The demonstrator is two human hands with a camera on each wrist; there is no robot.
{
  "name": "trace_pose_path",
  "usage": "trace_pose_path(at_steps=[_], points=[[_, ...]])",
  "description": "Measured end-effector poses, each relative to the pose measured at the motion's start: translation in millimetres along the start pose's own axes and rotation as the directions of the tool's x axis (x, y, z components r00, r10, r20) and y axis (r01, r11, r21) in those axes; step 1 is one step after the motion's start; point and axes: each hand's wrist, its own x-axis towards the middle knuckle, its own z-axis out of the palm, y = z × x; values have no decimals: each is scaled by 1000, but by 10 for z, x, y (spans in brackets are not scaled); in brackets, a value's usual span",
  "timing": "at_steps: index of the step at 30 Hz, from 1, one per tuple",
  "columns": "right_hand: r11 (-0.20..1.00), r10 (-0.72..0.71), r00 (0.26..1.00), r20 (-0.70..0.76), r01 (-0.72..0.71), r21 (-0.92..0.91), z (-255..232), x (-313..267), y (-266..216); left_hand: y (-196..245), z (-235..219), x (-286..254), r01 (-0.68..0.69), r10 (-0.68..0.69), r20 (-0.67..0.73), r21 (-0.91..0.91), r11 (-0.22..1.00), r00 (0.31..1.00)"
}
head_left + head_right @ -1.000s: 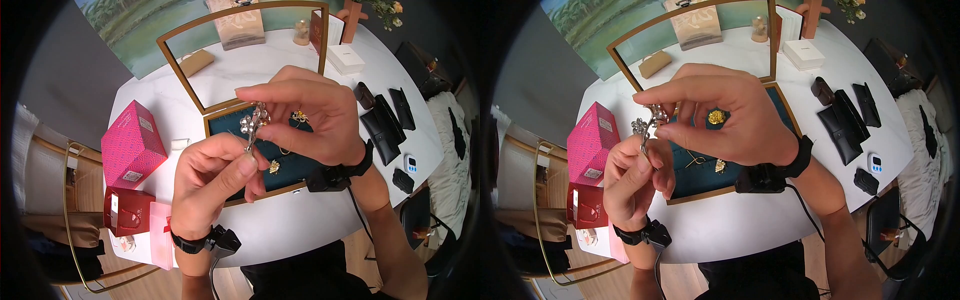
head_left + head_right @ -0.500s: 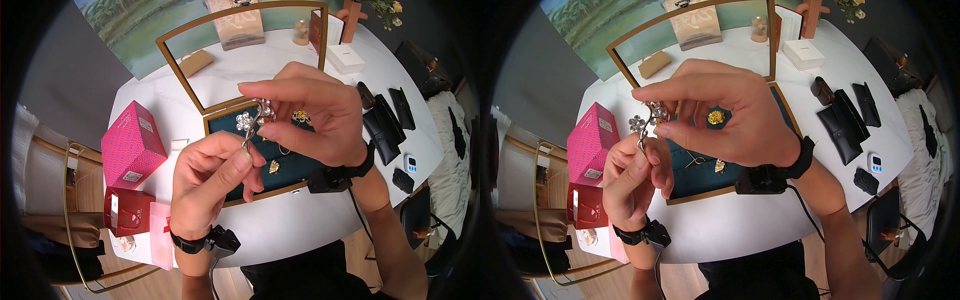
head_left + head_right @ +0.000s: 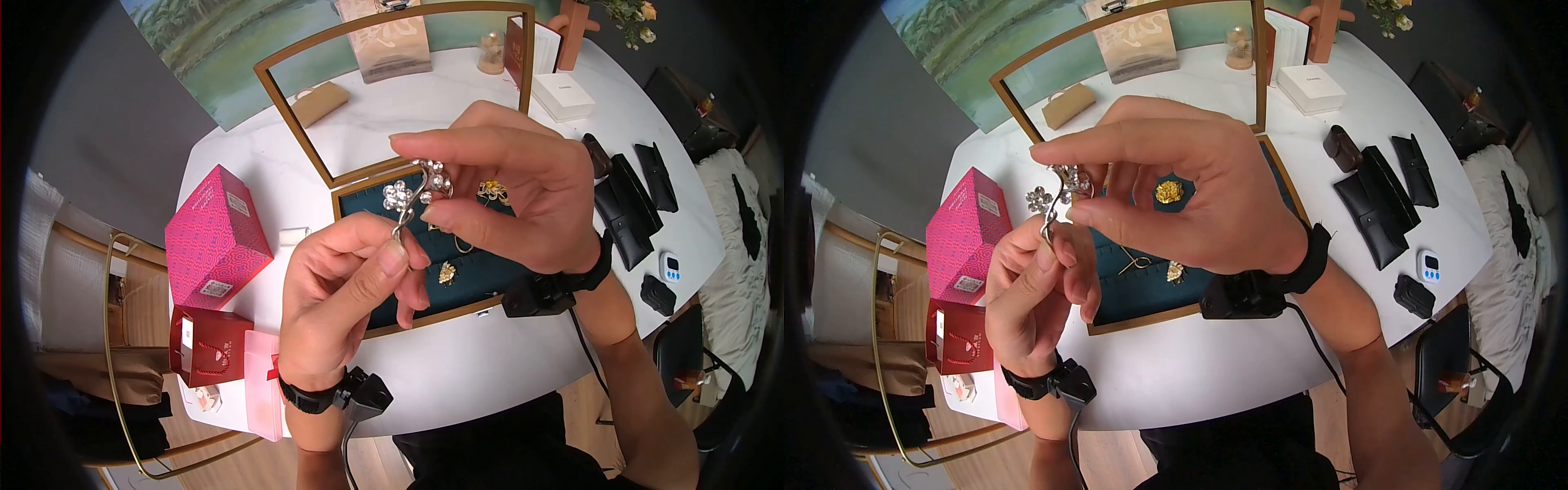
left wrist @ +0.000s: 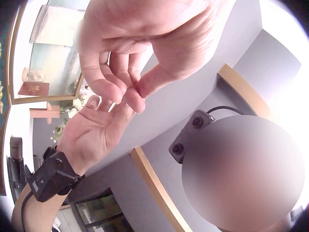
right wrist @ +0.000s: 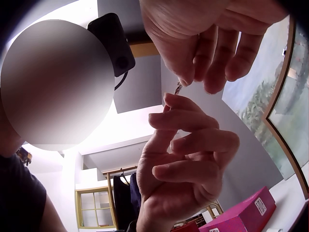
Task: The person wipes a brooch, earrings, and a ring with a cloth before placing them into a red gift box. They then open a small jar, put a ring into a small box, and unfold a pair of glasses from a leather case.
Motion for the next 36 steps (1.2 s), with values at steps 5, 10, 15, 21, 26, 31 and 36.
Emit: trace_pose_path(at_steps=[5, 10, 15, 21, 26, 31, 36], points=[[1000, -10, 1000, 0, 10, -20, -4, 5, -11, -15, -5, 5, -11, 11, -3, -1, 1000, 1000], [1000, -6, 1000, -11, 6, -23, 1, 8, -28, -23, -6, 9, -11, 11, -6, -14, 1000, 1000], [999, -26, 1000, -18, 26, -36, -4, 12, -38, -19, -13, 12, -11, 11, -6, -12, 1000, 1000], [999, -30, 999, -12, 29, -29, -14, 7, -55, -20, -9, 10, -11, 10, -14, -17, 1000, 1000], [999, -28, 1000, -5, 28, -17, -21, 5, -65, -25, -11, 10, -14, 13, -20, -18, 1000, 1000], [1000, -23, 1000, -8, 23, -10, -16, 2, -74, -25, -9, 11, -13, 12, -24, -20, 1000, 1000], [999, -29, 1000, -2, 29, -22, -19, -1, -82, -28, -16, 13, -16, 16, -17, -19, 1000, 1000]])
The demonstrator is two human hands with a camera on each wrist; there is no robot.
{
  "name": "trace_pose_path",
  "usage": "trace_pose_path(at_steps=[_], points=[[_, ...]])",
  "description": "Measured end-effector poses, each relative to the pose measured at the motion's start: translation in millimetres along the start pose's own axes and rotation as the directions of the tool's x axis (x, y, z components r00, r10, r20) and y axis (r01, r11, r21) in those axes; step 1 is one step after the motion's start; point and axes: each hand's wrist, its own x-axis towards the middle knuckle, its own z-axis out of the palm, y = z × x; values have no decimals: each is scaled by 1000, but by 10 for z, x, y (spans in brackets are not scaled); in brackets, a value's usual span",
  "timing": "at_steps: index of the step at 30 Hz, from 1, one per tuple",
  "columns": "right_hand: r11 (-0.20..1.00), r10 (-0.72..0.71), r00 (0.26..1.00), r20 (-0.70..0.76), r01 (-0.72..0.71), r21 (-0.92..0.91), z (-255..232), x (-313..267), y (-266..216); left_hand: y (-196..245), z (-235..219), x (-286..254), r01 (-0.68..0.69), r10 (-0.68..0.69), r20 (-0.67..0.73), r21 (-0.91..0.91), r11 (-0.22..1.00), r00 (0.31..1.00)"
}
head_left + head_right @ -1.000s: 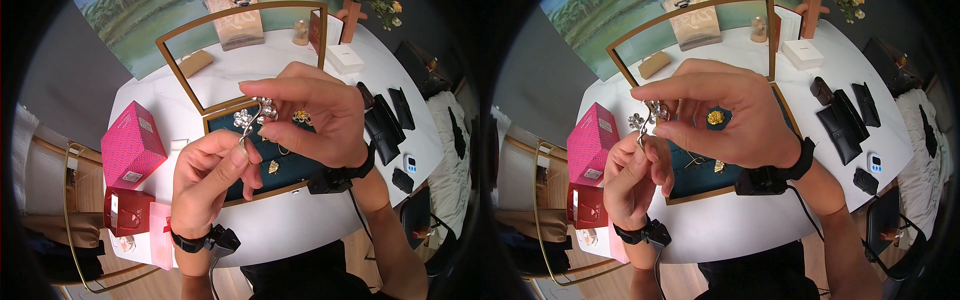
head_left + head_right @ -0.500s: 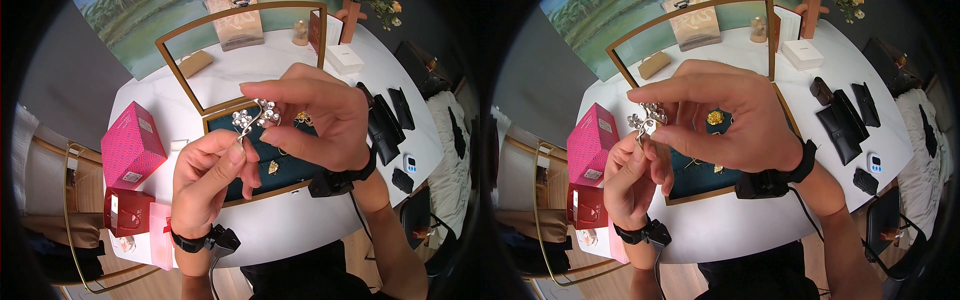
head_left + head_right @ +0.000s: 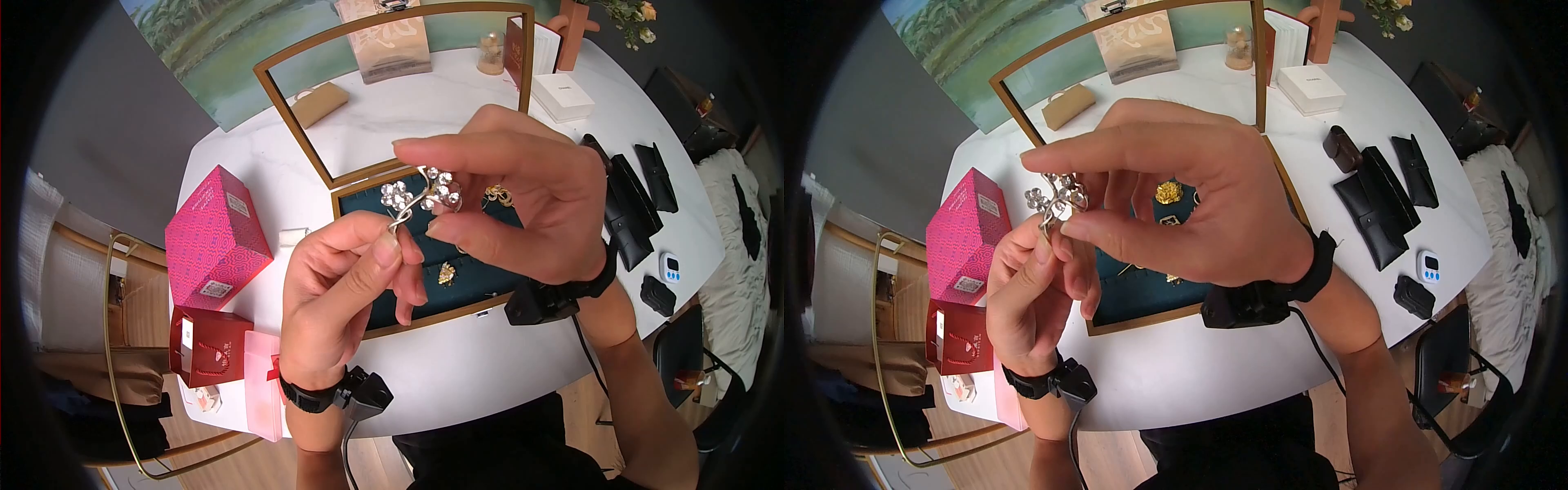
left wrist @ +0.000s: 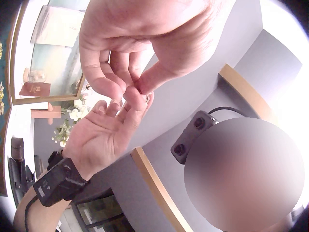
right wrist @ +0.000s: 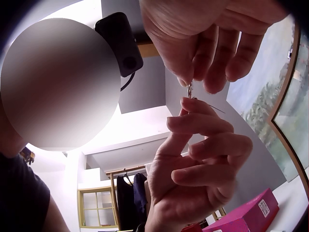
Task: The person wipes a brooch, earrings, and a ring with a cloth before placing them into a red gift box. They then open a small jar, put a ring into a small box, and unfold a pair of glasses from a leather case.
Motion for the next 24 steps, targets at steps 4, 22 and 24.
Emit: trace_pose_path(at_steps=[4, 22, 24], points=[[1000, 1, 1000, -5, -1, 5, 7, 5, -18, -3, -9, -3, -1, 1, 5, 7, 1000, 1000], [1000, -22, 1000, -13, 22, 16, 27, 6, -56, 18, 14, -3, 35, -34, -32, 19, 999, 999], [1000, -28, 1000, -14, 28, 9, 28, 4, -49, 13, 16, -3, 34, -34, -39, 11, 999, 999]])
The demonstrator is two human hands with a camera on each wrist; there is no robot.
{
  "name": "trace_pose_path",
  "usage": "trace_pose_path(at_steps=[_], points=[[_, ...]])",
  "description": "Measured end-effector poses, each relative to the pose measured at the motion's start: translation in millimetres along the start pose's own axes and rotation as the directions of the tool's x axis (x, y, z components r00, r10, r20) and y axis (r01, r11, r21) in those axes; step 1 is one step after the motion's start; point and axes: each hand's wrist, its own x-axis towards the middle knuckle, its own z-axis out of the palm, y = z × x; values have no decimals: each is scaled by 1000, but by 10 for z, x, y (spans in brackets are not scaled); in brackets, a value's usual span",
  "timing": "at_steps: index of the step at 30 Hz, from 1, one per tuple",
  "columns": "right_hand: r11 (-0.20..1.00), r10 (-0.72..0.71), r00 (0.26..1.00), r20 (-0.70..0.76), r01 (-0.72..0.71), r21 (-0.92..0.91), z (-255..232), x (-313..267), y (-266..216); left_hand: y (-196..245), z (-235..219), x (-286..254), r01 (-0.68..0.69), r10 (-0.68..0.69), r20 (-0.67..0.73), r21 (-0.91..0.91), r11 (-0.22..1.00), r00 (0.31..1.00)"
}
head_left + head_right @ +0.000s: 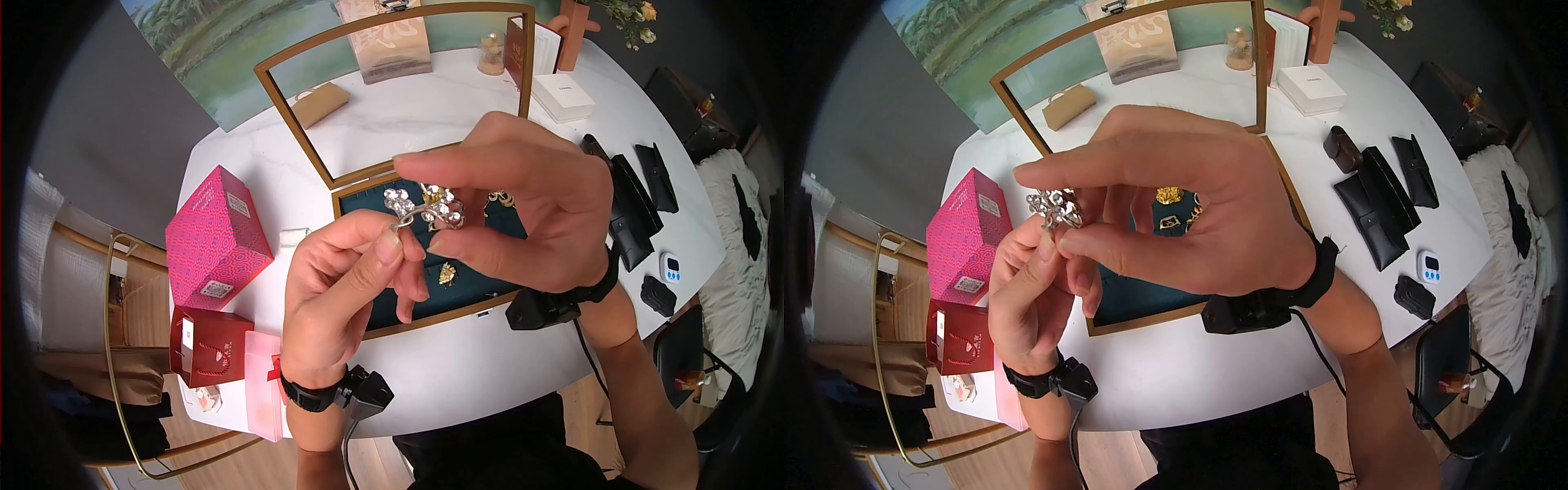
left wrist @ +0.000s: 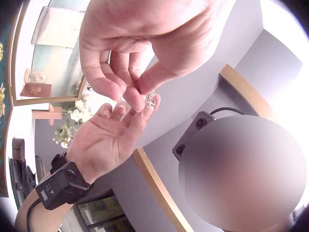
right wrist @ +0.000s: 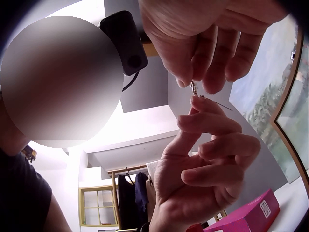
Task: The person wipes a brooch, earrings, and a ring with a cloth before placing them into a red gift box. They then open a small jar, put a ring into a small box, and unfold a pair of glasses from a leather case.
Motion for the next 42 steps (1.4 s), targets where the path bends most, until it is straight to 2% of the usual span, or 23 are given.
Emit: trace_pose_path(at_steps=[25, 28, 34, 38, 40, 42], points=[[1000, -12, 999, 37, 11, 24, 19, -10, 13, -46, 40, 24, -12, 13, -20, 21, 1000, 1000], [999, -10, 999, 41, 8, 46, 35, -6, 9, -62, 63, 22, -37, 41, -66, 57, 998, 997], [997, -59, 996, 64, 56, 49, 25, 13, 11, -88, 29, 37, -108, 108, -2, 70, 992, 994], [992, -47, 997, 56, 41, 116, 59, -4, 27, -99, 11, 37, -107, 108, -28, 23, 994, 994], [996, -32, 992, 126, 21, 88, 21, 12, 10, -96, -12, 47, -86, 86, -35, 7, 996, 996], [994, -34, 991, 131, 21, 103, 20, 10, 5, -107, -52, 67, -113, 116, 40, -66, 991, 992]])
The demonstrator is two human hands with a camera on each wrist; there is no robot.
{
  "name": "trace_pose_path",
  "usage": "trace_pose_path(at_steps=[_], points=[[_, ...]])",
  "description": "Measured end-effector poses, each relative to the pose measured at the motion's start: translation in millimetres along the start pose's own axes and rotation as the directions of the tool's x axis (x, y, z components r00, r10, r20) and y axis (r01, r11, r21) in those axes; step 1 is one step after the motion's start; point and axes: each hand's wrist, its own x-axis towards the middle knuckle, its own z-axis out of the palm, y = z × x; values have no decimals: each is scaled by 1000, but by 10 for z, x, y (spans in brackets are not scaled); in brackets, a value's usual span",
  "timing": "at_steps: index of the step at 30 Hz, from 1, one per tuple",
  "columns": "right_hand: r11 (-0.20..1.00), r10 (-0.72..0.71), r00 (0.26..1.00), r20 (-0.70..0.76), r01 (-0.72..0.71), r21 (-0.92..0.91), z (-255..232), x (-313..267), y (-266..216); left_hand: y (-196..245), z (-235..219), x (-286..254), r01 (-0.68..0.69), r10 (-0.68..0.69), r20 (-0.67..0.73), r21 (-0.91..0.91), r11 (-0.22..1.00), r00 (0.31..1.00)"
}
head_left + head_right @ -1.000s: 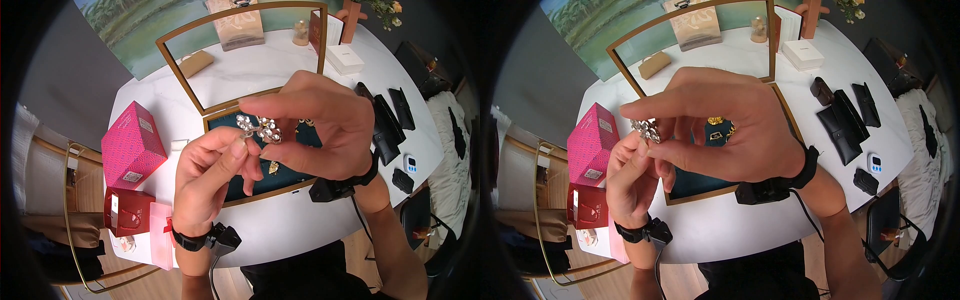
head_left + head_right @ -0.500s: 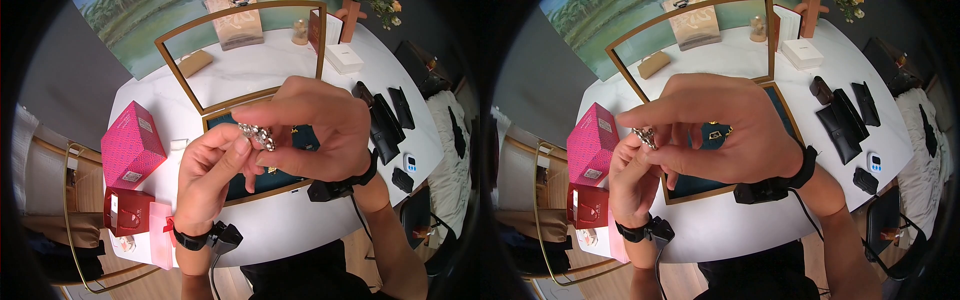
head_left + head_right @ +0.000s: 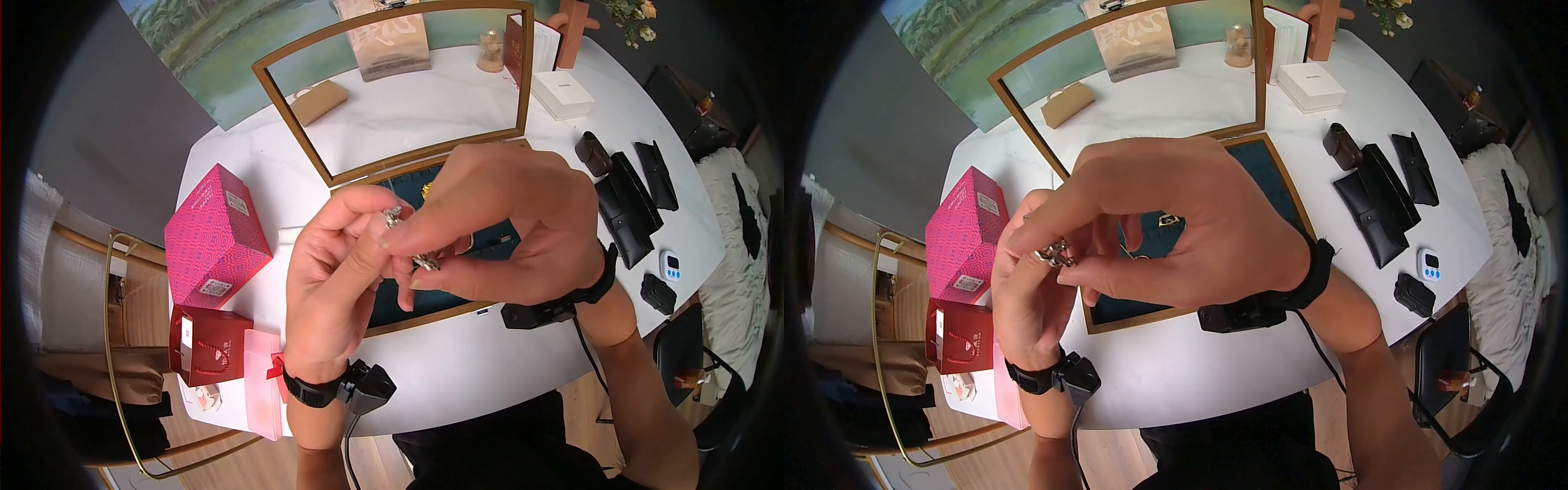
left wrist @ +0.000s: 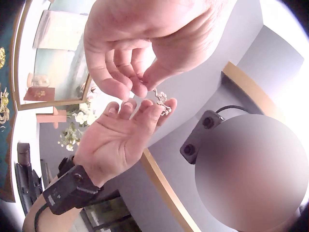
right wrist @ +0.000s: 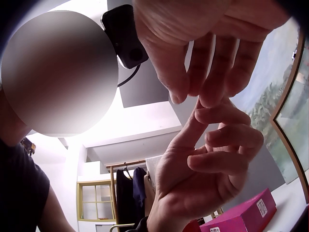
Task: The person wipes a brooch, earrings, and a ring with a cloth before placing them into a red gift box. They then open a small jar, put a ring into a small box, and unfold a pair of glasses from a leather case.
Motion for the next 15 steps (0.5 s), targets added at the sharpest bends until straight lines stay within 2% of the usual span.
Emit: trace_pose_path(at_steps=[7, 15], points=[[999, 3, 1000, 2, -3, 51, 33, -42, 21, 36, 27, -15, 12, -10, -70, 31, 999, 998], [997, 10, 999, -33, -7, 76, 40, -63, 53, 36, 66, -22, -107, 115, -137, 66, 992, 984]])
